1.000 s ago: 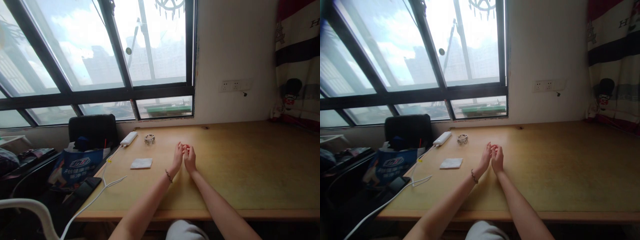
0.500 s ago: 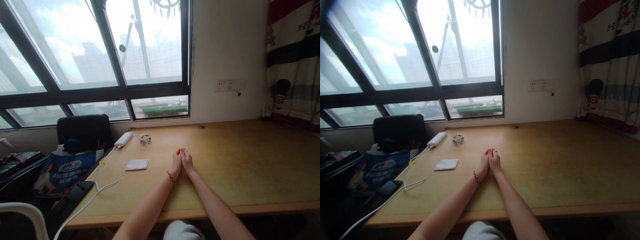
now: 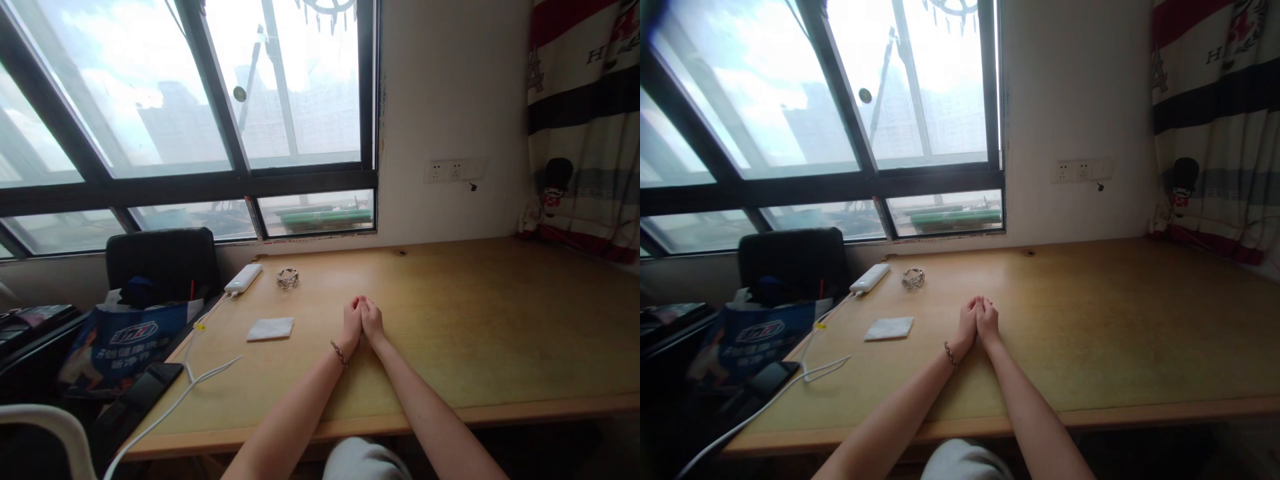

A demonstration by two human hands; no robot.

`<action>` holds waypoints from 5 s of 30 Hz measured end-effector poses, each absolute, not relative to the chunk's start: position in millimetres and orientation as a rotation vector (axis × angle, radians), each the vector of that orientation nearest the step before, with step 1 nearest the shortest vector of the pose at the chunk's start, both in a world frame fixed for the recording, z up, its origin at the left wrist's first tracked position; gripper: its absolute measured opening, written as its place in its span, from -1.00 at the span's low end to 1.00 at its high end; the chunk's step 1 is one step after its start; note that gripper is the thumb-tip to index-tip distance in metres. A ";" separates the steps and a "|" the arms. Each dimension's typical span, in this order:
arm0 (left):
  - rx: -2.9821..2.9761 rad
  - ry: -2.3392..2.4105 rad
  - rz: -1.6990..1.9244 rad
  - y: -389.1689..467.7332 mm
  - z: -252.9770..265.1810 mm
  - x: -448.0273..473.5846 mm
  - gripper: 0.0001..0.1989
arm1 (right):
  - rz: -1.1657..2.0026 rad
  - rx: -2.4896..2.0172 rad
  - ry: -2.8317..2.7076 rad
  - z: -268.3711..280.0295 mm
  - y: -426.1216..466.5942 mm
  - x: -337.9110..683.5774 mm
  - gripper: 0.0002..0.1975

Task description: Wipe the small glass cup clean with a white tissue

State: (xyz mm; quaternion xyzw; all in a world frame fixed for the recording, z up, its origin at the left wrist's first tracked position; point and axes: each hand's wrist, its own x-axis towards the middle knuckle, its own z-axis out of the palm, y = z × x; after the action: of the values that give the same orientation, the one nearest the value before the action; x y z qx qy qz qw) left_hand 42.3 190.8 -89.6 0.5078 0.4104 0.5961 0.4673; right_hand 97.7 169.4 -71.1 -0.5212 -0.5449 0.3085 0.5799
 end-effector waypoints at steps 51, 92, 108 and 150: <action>1.243 1.182 1.610 190.1 -64.1 14.6 -0.82 | 0.639 -1.222 -1.062 -77.5 176.9 106.4 -0.55; 0.761 1.088 1.664 195.4 -76.8 15.7 -0.75 | 0.859 -1.015 -0.686 -92.3 195.6 124.5 -0.70; 1.691 1.329 1.738 169.5 -54.4 22.9 -0.73 | 0.832 -1.029 -0.624 -89.8 193.6 124.1 -0.61; 0.839 0.760 1.150 190.3 -55.8 14.9 -0.47 | 1.336 -0.663 -0.459 -64.4 185.2 124.8 -0.68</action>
State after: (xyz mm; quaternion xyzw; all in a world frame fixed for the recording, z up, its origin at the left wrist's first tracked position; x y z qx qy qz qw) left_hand 14.9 190.3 -55.8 0.3757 0.3402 0.5145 0.6917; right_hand 124.8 185.2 -64.4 -0.2989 -0.2068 0.6023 0.7107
